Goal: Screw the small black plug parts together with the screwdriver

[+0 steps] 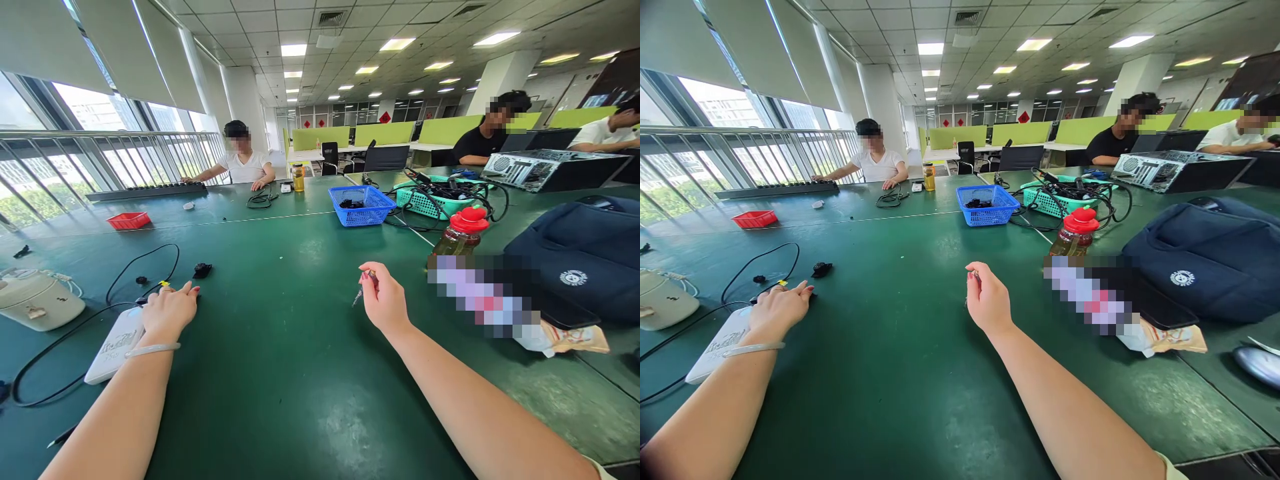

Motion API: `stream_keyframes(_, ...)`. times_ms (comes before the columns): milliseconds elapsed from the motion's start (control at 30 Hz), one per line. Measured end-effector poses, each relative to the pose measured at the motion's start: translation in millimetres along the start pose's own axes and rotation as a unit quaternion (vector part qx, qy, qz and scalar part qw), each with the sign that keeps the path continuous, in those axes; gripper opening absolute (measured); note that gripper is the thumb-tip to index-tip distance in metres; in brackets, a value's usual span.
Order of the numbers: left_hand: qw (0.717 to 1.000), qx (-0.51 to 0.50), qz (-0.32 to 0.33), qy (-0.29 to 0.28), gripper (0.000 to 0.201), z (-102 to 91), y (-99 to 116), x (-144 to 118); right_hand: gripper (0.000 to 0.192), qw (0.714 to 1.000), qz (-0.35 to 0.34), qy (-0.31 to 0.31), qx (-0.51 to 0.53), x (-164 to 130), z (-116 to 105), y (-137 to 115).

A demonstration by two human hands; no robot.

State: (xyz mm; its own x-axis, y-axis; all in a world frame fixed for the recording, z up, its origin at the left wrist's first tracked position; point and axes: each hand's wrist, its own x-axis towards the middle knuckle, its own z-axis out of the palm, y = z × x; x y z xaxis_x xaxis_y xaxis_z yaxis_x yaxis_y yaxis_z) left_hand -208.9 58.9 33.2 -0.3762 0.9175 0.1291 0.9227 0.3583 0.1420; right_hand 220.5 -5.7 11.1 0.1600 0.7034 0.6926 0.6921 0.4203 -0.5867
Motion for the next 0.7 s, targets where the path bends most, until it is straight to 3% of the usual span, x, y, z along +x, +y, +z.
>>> stream_keyframes(133,0.994,-0.007,-0.067,0.089,0.059,-13.8,-22,5,0.019,1.0,0.003,0.0,0.006,0,0,-1)
stream_keyframes(267,0.99,0.093,-0.1,0.029,0.058,-16.0,-37,9,0.02,1.0,0.0,-0.004,0.003,-1,0,-1)
stream_keyframes(333,0.988,0.124,-0.095,-0.011,0.059,-10.9,-36,9,0.02,1.0,0.001,-0.004,0.001,-1,0,-2)
stream_keyframes(433,0.987,0.136,-0.075,-0.027,0.05,-3.3,-32,9,0.02,1.0,0.002,0.0,0.002,-1,0,-1)
stream_keyframes(633,0.994,0.073,-0.032,0.072,0.04,-4.4,-25,9,0.02,1.0,-0.001,-0.001,0.001,0,0,-2)
stream_keyframes(700,0.996,0.038,-0.005,0.079,0.039,-5.9,-21,8,0.02,1.0,-0.001,-0.001,0.0,0,0,-2)
